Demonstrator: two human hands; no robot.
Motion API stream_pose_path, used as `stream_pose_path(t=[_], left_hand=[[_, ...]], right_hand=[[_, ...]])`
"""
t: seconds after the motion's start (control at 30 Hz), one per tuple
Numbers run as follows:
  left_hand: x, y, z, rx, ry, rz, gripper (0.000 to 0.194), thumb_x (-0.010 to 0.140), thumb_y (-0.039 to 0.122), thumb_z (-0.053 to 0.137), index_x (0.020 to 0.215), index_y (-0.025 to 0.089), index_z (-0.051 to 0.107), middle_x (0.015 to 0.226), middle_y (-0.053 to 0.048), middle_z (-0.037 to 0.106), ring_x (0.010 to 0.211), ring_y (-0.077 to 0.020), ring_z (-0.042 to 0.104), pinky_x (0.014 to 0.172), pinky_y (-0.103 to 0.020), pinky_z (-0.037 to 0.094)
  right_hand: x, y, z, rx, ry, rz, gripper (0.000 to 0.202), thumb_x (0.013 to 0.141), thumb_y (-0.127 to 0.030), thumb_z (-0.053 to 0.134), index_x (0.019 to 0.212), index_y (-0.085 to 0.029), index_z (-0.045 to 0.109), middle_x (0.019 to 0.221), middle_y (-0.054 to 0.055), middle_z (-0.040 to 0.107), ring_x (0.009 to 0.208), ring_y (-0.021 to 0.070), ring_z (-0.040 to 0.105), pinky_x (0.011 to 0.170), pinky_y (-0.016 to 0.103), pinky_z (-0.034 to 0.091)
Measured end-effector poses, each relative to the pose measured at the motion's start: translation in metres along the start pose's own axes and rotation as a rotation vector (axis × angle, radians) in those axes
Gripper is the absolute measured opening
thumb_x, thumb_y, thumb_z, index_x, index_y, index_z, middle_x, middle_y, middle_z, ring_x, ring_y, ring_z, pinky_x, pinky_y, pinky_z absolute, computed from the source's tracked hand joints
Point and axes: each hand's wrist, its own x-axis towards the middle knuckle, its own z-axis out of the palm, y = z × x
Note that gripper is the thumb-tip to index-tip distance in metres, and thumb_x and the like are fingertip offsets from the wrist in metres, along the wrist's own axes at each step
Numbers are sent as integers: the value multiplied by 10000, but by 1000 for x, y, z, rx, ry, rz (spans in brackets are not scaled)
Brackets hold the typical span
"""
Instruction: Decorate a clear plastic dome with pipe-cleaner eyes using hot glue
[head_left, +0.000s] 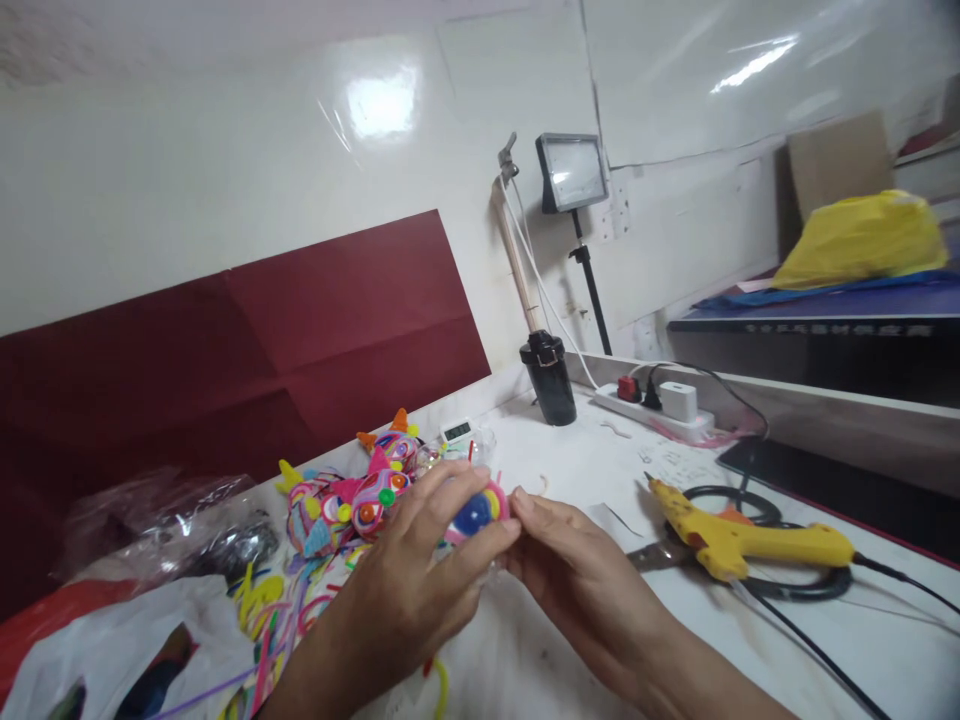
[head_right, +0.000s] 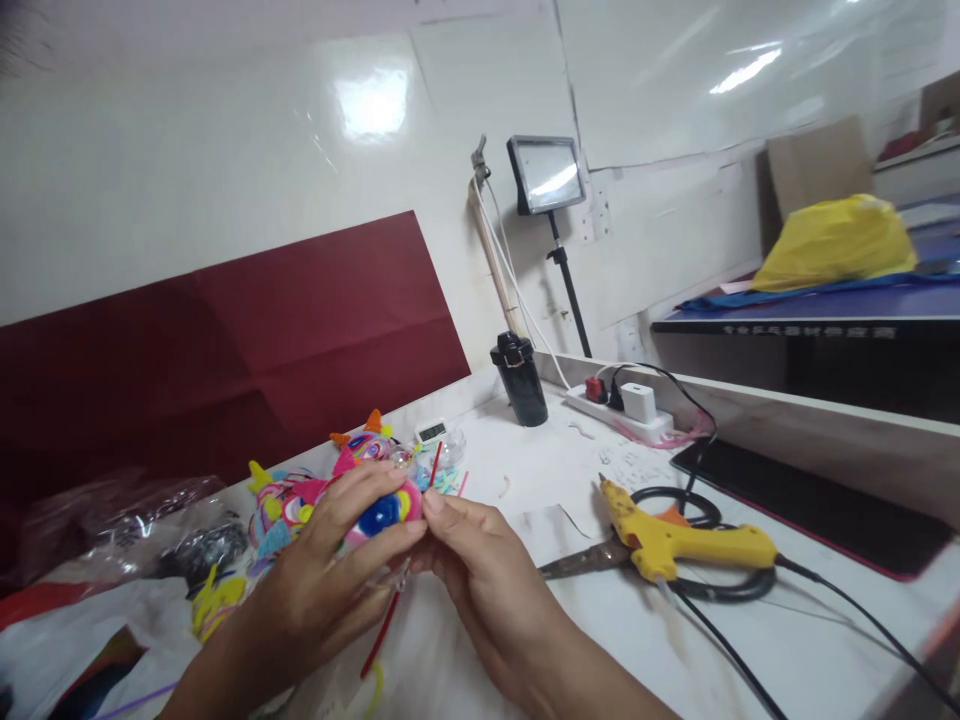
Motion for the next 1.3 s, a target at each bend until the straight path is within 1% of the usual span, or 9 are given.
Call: stream_pose_path(t=[0.23, 0.4, 0.53, 0.63, 0.73, 0.8, 1.03, 1.17, 1.3], left_hand=[[4, 3, 6, -25, 15, 1, 460, 782, -54, 494, 1200, 131, 539, 1347, -153, 398, 1338, -299, 370, 1091, -528, 430], [8, 1, 9, -55, 10, 7, 462, 793, -40, 509, 1230, 112, 521, 1367, -165, 386, 1345, -301, 368, 1116, -533, 397], [13, -2, 10, -44, -9, 18, 461, 811, -35, 496, 1247, 113, 517, 1372, -166, 393, 1352, -306, 367, 1107, -529, 409], [16, -4, 8, -31, -29, 24, 455, 820, -20, 496, 1253, 122, 512, 1396, -174, 382, 1370, -321, 351, 1100, -551, 409], [18, -5, 6, -32, -39, 32, 438, 826, -8, 510, 1245, 123, 512, 1400, -180, 378, 1374, -327, 347, 1093, -564, 411], [20, -5, 3, -27, -53, 36, 438, 829, -12, 501, 1247, 119, 509, 1393, -184, 380, 1374, -327, 347, 1089, -569, 415], [28, -2, -4, -8, -76, 63, 429, 838, -11, 497, 1248, 116, 490, 1385, -188, 367, 1370, -325, 341, 1084, -587, 410], [32, 2, -7, 16, -100, 60, 477, 828, -15, 503, 1284, 122, 468, 1388, -191, 364, 1362, -326, 361, 1070, -580, 429], [38, 4, -8, 25, -112, 46, 463, 849, 27, 501, 1294, 142, 452, 1377, -190, 393, 1356, -323, 378, 1043, -581, 455]], right_hand=[[5, -2, -2, 77, 24, 20, 191, 816, -352, 733, 861, -173, 785, 735, 42, 703, 744, 150, 592, 757, 289, 456], [8, -1, -4, 74, 30, -4, 222, 799, -378, 749, 890, -178, 786, 754, 48, 714, 764, 169, 609, 806, 321, 462], [10, -4, -5, 93, 39, -36, 220, 798, -393, 751, 883, -193, 783, 771, 42, 715, 785, 171, 614, 823, 322, 460], [11, -6, -5, 98, 32, -49, 289, 789, -463, 746, 874, -189, 781, 760, 44, 710, 780, 176, 612, 817, 330, 462], [11, -9, -4, 88, 35, -46, 381, 724, -534, 777, 838, -170, 780, 713, 43, 695, 756, 182, 606, 807, 337, 462], [11, -12, -4, 82, 41, -43, 398, 696, -549, 790, 783, -161, 776, 677, 37, 682, 736, 179, 597, 800, 336, 460], [10, -18, -3, 75, -8, -57, 345, 708, -506, 798, 691, -164, 753, 638, 6, 651, 704, 141, 546, 782, 295, 445], [10, -19, -4, 82, -8, -69, 295, 739, -457, 792, 722, -163, 762, 653, 5, 653, 734, 126, 538, 742, 249, 437], [9, -19, -6, 113, 3, -74, 320, 715, -484, 804, 733, -167, 763, 694, 7, 671, 742, 120, 543, 730, 230, 439]])
